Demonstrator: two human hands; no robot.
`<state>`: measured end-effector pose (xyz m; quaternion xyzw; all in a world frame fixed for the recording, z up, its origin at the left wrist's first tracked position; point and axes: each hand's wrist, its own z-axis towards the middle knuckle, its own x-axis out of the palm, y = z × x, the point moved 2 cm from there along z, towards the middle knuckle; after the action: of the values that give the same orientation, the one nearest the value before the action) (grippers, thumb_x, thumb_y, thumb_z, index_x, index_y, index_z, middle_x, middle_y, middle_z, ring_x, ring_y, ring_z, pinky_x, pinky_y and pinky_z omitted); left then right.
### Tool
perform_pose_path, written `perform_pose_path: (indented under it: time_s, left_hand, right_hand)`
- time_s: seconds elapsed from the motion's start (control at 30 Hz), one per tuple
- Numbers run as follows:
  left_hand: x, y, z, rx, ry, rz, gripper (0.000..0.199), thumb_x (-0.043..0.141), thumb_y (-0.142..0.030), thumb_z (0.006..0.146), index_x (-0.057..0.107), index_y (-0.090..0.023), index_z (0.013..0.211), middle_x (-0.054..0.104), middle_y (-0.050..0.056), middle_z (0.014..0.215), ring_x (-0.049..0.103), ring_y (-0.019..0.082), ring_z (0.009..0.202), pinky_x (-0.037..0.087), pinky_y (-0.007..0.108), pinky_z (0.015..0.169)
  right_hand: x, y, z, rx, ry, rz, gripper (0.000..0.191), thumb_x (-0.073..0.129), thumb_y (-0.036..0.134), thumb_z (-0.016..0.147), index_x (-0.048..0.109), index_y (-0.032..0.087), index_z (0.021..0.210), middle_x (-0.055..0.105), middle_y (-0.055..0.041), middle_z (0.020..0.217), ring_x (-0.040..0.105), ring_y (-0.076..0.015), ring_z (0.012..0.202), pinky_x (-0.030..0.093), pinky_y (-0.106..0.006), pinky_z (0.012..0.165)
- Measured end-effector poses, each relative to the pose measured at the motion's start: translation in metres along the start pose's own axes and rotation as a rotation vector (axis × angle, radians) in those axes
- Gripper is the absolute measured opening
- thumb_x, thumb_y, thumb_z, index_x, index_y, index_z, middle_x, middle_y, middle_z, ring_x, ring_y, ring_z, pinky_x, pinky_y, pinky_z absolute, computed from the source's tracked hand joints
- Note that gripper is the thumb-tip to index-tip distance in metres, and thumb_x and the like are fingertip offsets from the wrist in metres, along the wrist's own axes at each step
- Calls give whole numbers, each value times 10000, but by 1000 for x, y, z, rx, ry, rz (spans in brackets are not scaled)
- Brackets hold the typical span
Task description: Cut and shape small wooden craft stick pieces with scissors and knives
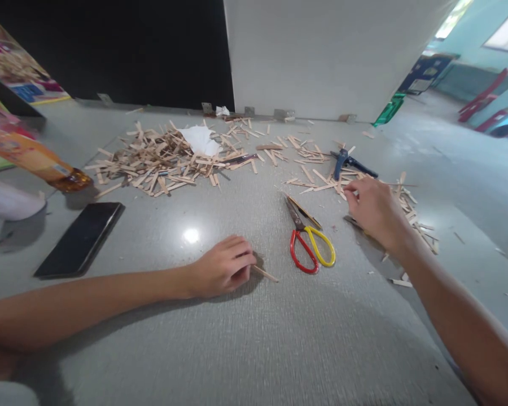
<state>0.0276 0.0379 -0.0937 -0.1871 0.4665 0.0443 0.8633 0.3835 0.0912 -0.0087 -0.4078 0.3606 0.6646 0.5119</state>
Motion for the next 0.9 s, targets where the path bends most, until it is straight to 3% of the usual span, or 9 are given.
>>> perform_pose_path:
  time_s: [0.13, 0.27, 0.33, 0.5, 0.6, 0.73, 0.9]
  left_hand:
    - [1, 0, -1, 33, -2, 57, 239, 513, -137, 1059, 747, -151, 1016, 698, 71, 889, 621, 217, 872, 488, 340, 826]
    - [-1, 0, 0, 44, -6, 86, 236, 518, -142, 1078, 751, -144, 1040, 717, 74, 923, 628, 212, 880, 482, 334, 830]
    - [-1, 0, -1, 44, -1, 94, 232, 518, -135, 1079, 746, -140, 1033, 723, 77, 932, 635, 213, 890, 487, 334, 834]
    - [0, -3, -1, 19, 14, 117, 223, 528, -121, 1068, 748, -144, 1095, 735, 76, 941, 657, 210, 916, 508, 333, 853]
    - [-9, 4, 7, -45, 16, 162, 242, 522, -140, 1072, 761, -154, 1111, 751, 84, 968, 666, 215, 935, 523, 356, 878]
    - [-40, 44, 38, -216, 22, 249, 297, 497, -119, 1078, 775, -175, 1166, 761, 77, 1035, 682, 240, 1007, 524, 473, 1010]
    - [-81, 125, 93, -461, 52, 374, 386, 414, -21, 1070, 778, -94, 1173, 747, 162, 1156, 668, 322, 1217, 469, 595, 1132]
  right_hand:
    - [12, 34, -6, -1, 29, 138, 281, 513, 250, 1009, 790, 230, 969, 820, -132, 884, 746, -286, 725, 585, -433, 727]
    - [34, 87, -27, -199, 215, 228, 288, 530, 275, 1043, 794, 229, 1151, 828, -113, 1078, 780, -255, 834, 610, -376, 767]
    - [43, 101, -37, -279, 300, 209, 290, 526, 271, 1061, 788, 215, 1173, 797, -127, 1098, 783, -256, 867, 610, -357, 750]
    - [56, 106, -49, -203, 168, 108, 375, 430, 221, 1090, 795, 186, 1169, 766, -141, 1059, 769, -239, 813, 572, -305, 632]
    - [60, 106, -50, -182, 119, 89, 383, 427, 216, 1087, 806, 211, 1140, 775, -122, 1032, 770, -226, 821, 540, -273, 599]
    - [61, 107, -49, -188, 113, 92, 376, 441, 202, 1072, 814, 207, 1119, 789, -115, 1006, 774, -224, 804, 525, -271, 588]
    - [59, 108, -48, -183, 106, 92, 366, 454, 173, 1048, 813, 209, 1110, 802, -106, 987, 784, -227, 803, 516, -271, 584]
